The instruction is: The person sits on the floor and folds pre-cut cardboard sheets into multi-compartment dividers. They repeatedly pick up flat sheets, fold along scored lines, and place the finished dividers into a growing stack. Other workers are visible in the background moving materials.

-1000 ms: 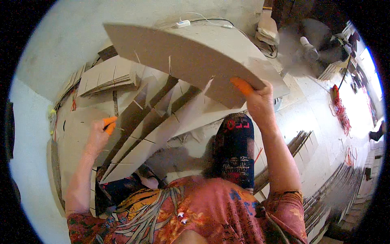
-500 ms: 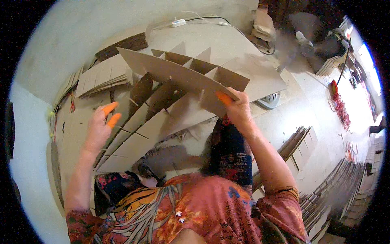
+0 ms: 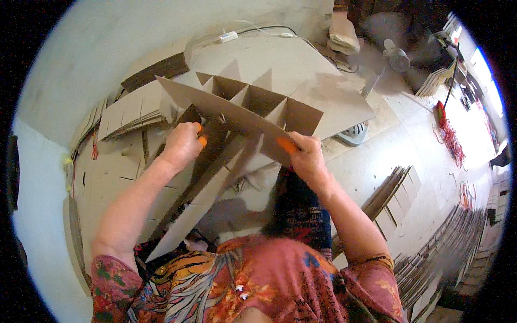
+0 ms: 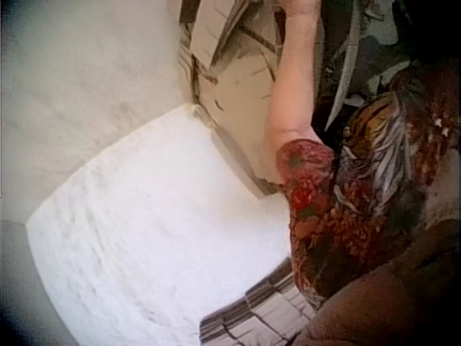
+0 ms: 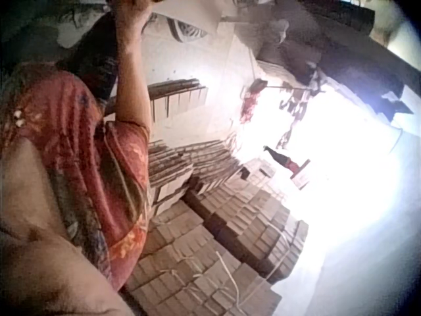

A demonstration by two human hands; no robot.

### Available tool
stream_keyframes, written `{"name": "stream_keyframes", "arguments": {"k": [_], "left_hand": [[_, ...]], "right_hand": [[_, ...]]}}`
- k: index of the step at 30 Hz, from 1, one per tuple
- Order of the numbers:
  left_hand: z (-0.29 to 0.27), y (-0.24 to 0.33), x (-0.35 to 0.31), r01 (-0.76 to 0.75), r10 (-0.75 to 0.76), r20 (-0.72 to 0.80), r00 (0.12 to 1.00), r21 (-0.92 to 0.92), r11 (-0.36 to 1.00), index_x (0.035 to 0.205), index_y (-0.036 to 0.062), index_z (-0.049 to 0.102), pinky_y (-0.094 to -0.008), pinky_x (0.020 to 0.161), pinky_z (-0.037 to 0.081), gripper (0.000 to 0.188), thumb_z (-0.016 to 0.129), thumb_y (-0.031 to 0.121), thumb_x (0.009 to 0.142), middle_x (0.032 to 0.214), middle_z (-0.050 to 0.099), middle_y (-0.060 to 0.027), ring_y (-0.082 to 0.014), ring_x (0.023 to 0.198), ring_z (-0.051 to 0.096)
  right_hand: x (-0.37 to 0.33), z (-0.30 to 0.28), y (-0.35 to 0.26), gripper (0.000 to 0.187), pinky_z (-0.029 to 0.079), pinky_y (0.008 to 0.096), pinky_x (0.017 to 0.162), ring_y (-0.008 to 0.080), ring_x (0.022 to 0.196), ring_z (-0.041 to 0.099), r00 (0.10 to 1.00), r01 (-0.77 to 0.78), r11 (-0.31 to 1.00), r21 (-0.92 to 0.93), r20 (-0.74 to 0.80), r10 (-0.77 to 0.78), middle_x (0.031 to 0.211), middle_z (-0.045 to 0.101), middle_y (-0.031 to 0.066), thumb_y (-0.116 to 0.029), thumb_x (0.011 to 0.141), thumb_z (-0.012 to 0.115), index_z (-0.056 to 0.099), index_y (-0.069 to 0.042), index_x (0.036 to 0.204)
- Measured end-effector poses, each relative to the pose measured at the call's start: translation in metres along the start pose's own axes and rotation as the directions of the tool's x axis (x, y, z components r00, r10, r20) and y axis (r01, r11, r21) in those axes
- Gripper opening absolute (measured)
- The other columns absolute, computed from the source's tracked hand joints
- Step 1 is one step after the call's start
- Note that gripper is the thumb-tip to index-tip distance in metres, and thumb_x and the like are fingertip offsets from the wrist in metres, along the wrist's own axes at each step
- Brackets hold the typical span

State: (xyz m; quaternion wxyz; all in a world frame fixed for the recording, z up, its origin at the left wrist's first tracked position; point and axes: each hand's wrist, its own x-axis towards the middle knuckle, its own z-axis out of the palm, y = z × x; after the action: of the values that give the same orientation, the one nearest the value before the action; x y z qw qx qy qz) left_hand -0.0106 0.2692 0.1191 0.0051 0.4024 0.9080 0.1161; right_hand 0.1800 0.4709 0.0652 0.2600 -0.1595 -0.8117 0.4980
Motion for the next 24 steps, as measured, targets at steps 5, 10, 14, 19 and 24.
{"name": "stream_keyframes", "arguments": {"k": [5,10,14,19,24], "left_hand": [[0.003,0.0,0.004,0.018,-0.018,0.006,1.0,-0.054,0.998,0.081,-0.0027,0.063,-0.0443,0.067,0.048,0.019,0.064,0.015,0.076,0.078,0.061,-0.0239,-0.0389,0.075,0.06],[-0.011,-0.013,0.005,-0.002,-0.027,-0.102,0.994,-0.273,0.962,0.085,0.0043,0.066,-0.0415,0.065,0.048,0.03,0.065,0.034,0.079,0.08,0.063,-0.0213,-0.0357,0.075,0.061],[-0.037,-0.047,0.013,0.128,-0.147,-0.252,0.956,-0.092,0.988,0.09,0.0038,0.066,-0.0399,0.066,0.048,0.038,0.066,0.04,0.078,0.085,0.064,-0.0195,-0.032,0.077,0.063],[-0.019,-0.065,0.035,0.193,-0.184,0.19,0.964,-0.031,0.981,0.085,-0.0027,0.063,-0.0428,0.069,0.047,0.029,0.065,0.026,0.079,0.084,0.064,-0.0204,-0.0332,0.081,0.062],[-0.006,-0.082,0.033,0.221,-0.223,-0.014,0.975,-0.104,0.97,0.075,-0.002,0.061,-0.0443,0.065,0.046,0.02,0.065,0.017,0.074,0.07,0.061,-0.0202,-0.0364,0.071,0.06]], "right_hand": [[-0.008,0.007,0.015,0.007,0.044,0.0286,0.055,0.0098,0.061,0.051,0.998,0.068,0.994,0.084,-0.022,-0.066,0.068,0.063,0.0122,-0.005,0.083,0.062,0.064,0.0,0.089],[-0.011,0.009,0.049,0.01,0.047,0.0279,0.061,0.0104,0.067,0.056,0.999,0.045,0.999,0.012,-0.006,-0.045,0.076,0.066,0.0124,-0.003,0.082,0.062,0.065,0.0,0.092],[-0.01,-0.002,0.019,0.033,0.049,0.0268,0.072,0.0131,0.079,0.06,0.986,0.168,0.981,0.095,-0.028,-0.166,0.088,0.067,0.0123,-0.001,0.079,0.065,0.059,-0.001,0.111],[-0.012,-0.013,-0.012,0.053,0.05,0.0299,0.077,0.0251,0.086,0.065,0.955,0.296,0.947,-0.125,0.049,-0.292,0.099,0.065,0.0163,0.001,0.079,0.063,0.046,-0.006,0.129],[0.002,-0.024,-0.031,0.058,0.051,0.0379,0.071,0.0389,0.08,0.061,0.909,0.396,0.878,-0.27,0.252,-0.332,0.094,0.062,0.0216,0.009,0.074,0.054,0.047,-0.009,0.129]]}}
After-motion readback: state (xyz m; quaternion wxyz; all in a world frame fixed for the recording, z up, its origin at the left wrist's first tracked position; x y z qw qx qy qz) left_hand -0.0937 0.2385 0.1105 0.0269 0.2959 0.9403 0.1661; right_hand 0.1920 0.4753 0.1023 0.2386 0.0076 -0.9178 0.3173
